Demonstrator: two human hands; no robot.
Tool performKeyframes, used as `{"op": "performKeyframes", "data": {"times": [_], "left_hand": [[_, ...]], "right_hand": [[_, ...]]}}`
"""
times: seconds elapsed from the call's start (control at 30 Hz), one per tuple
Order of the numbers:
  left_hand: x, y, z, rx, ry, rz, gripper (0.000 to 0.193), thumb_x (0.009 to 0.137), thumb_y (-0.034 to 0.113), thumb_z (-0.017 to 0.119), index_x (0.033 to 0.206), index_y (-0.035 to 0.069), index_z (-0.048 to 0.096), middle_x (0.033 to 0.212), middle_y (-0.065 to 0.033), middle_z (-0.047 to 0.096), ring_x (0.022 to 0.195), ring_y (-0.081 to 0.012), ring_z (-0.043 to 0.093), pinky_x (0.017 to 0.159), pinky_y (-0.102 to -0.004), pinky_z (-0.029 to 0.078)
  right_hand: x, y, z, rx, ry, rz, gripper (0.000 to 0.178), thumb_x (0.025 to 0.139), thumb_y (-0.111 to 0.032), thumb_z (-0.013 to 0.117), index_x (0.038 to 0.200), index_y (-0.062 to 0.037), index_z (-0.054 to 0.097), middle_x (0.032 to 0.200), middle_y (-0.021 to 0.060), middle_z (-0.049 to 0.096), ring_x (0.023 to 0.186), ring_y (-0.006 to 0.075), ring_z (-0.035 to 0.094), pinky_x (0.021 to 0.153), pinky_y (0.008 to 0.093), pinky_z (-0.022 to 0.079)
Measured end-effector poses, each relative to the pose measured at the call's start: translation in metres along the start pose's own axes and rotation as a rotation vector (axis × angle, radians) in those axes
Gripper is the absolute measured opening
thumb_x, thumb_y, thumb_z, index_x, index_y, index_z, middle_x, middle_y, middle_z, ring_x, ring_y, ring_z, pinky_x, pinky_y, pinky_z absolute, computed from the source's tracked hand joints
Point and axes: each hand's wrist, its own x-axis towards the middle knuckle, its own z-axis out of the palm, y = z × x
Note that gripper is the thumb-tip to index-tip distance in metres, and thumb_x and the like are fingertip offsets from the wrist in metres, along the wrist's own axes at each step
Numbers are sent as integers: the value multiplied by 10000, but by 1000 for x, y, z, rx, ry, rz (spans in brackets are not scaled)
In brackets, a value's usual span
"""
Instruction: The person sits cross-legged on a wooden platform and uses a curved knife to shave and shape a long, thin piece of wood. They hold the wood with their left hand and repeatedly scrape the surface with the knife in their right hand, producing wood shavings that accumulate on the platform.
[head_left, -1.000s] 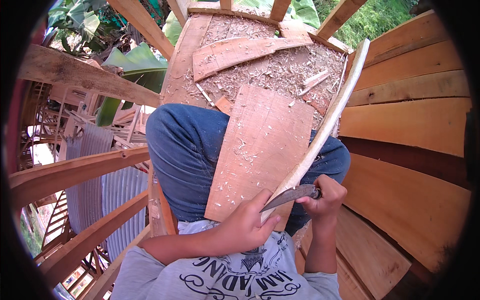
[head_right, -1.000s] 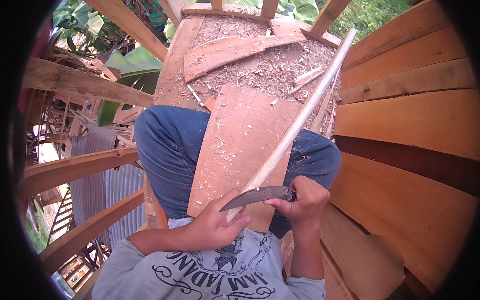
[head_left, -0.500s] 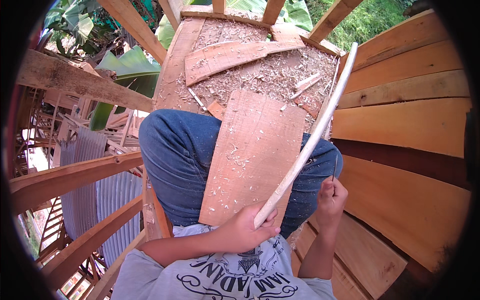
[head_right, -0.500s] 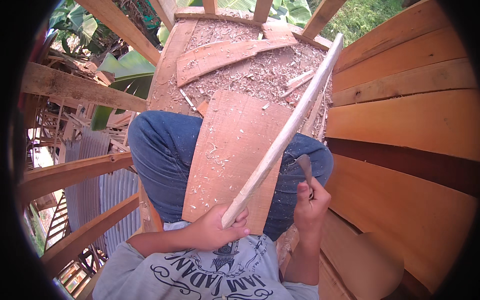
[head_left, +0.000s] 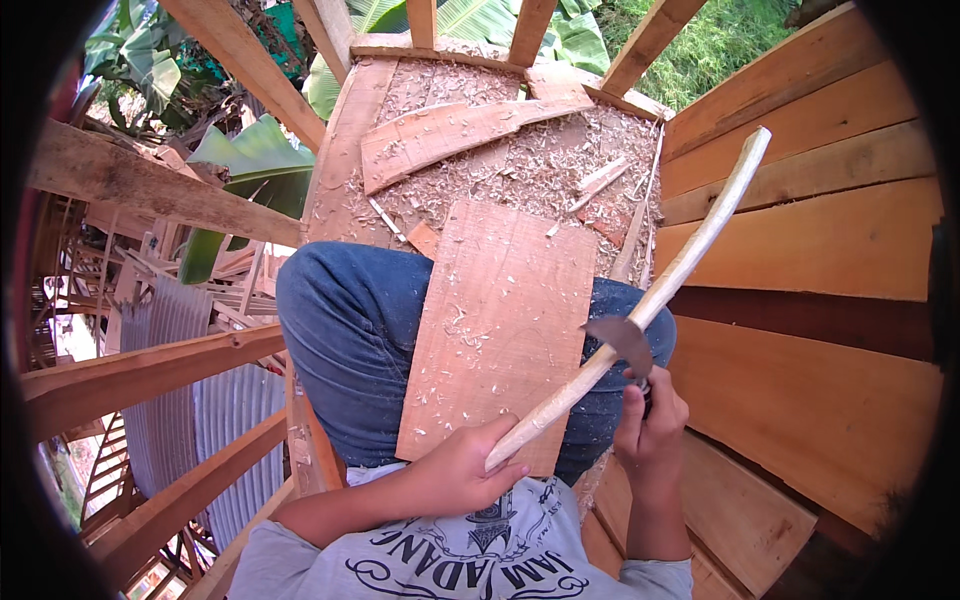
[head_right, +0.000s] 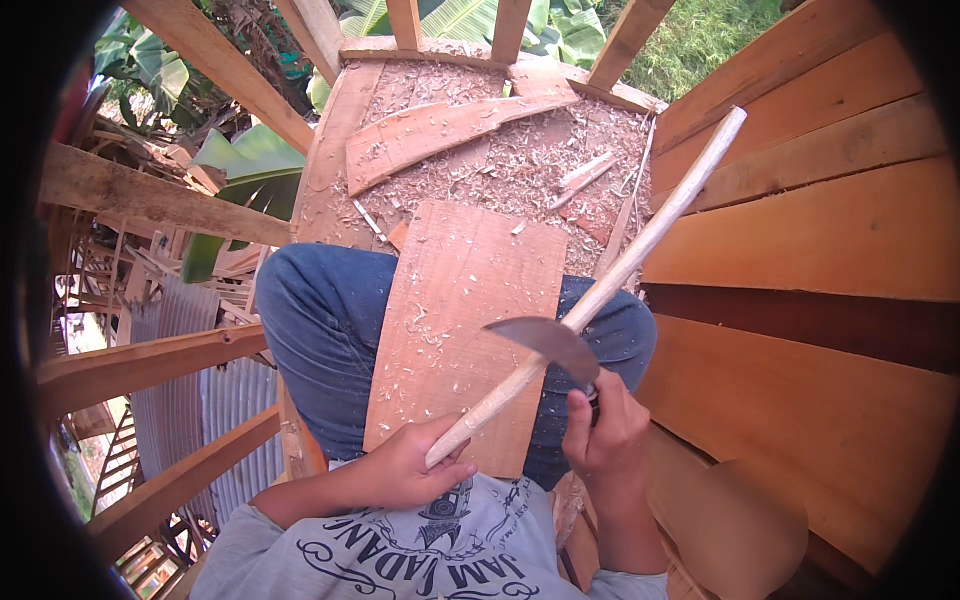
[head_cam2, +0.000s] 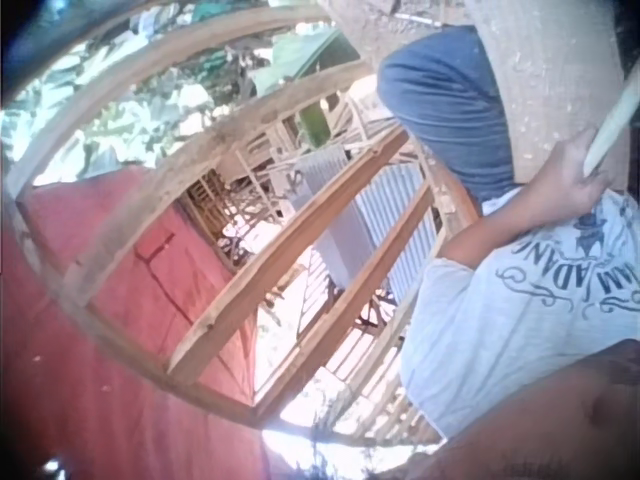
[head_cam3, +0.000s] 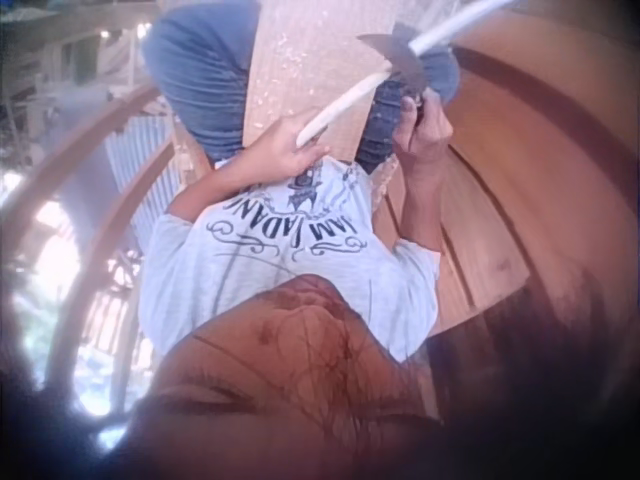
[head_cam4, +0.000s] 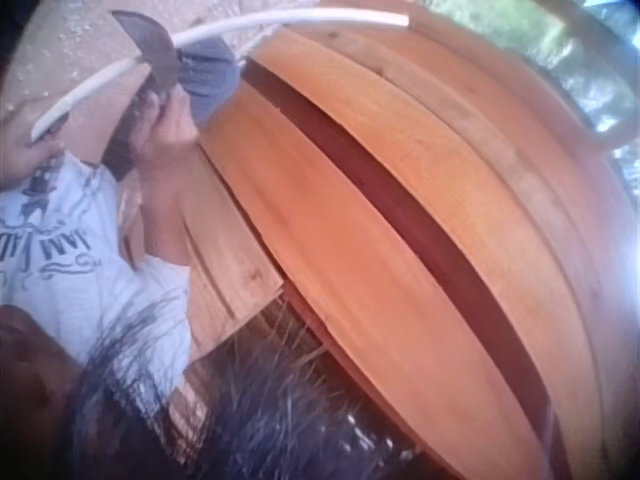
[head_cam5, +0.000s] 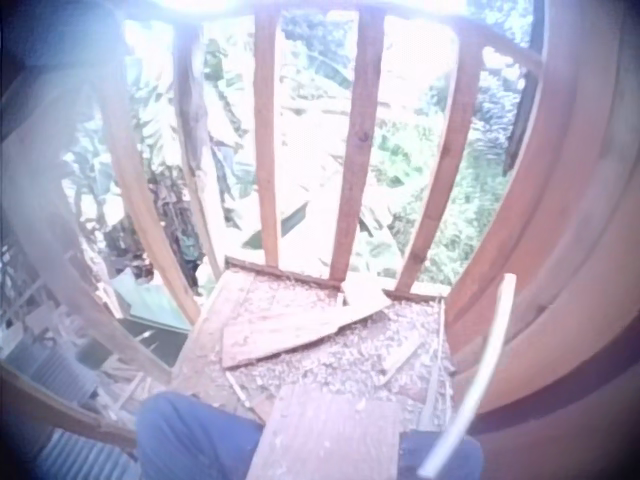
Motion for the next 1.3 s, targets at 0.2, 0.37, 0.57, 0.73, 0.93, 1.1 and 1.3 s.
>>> {"op": "performKeyframes", "data": {"times": [0.2, 0.37, 0.57, 0.73, 0.93, 1.1, 1.3], "left_hand": [[-5, 7, -11, 173, 67, -89, 212, 864, 125, 664, 914, -6, 505, 624, -118, 554, 544, -200, 564, 514, -336, 412], [-16, 0, -16, 139, -20, -8, 201, 881, 149, 636, 927, 5, 503, 670, -123, 557, 591, -221, 555, 575, -342, 427], [-14, -8, -36, -4, -160, -8, 258, 874, 160, 671, 795, 58, 448, 637, 8, 382, 581, -94, 368, 537, -273, 334], [-22, -7, -45, -27, -168, -82, 314, 857, 125, 698, 736, 93, 409, 632, 54, 388, 580, -50, 357, 518, -244, 320], [-27, -10, -48, -41, -178, -71, 306, 842, 109, 705, 734, 90, 419, 632, 41, 398, 581, -60, 368, 513, -245, 324], [-22, -4, -49, 13, -171, -44, 293, 852, 120, 691, 749, 82, 420, 632, 31, 404, 580, -70, 378, 515, -256, 332], [-21, -9, -51, 19, -124, -26, 315, 849, 126, 699, 749, 90, 402, 654, 41, 406, 589, -64, 370, 522, -246, 329]], "right_hand": [[28, 26, -12, 35, 96, 95, 122, 914, -117, 549, 910, 5, 553, 636, 122, 528, 509, 274, 558, 481, 352, 427], [19, -2, -12, -72, -284, -466, 139, 911, -131, 560, 893, 7, 557, 628, 117, 530, 507, 291, 558, 479, 367, 433], [16, -1, -2, -7, -164, -390, 178, 839, -171, 644, 862, -8, 578, 612, 109, 497, 485, 283, 539, 457, 369, 426], [43, 30, -11, -112, 115, -142, 188, 823, -211, 647, 802, -41, 570, 592, 89, 482, 484, 262, 536, 446, 360, 418], [41, 27, -6, -157, 79, -311, 192, 805, -234, 657, 754, -73, 565, 571, 65, 443, 474, 232, 520, 433, 349, 403], [27, -2, -5, -141, -122, -450, 210, 808, -248, 656, 743, -72, 560, 587, 65, 465, 490, 229, 533, 443, 355, 415], [32, 9, -2, -152, -80, -367, 229, 822, -262, 645, 757, -59, 563, 589, 83, 483, 490, 249, 542, 439, 347, 416]]}}
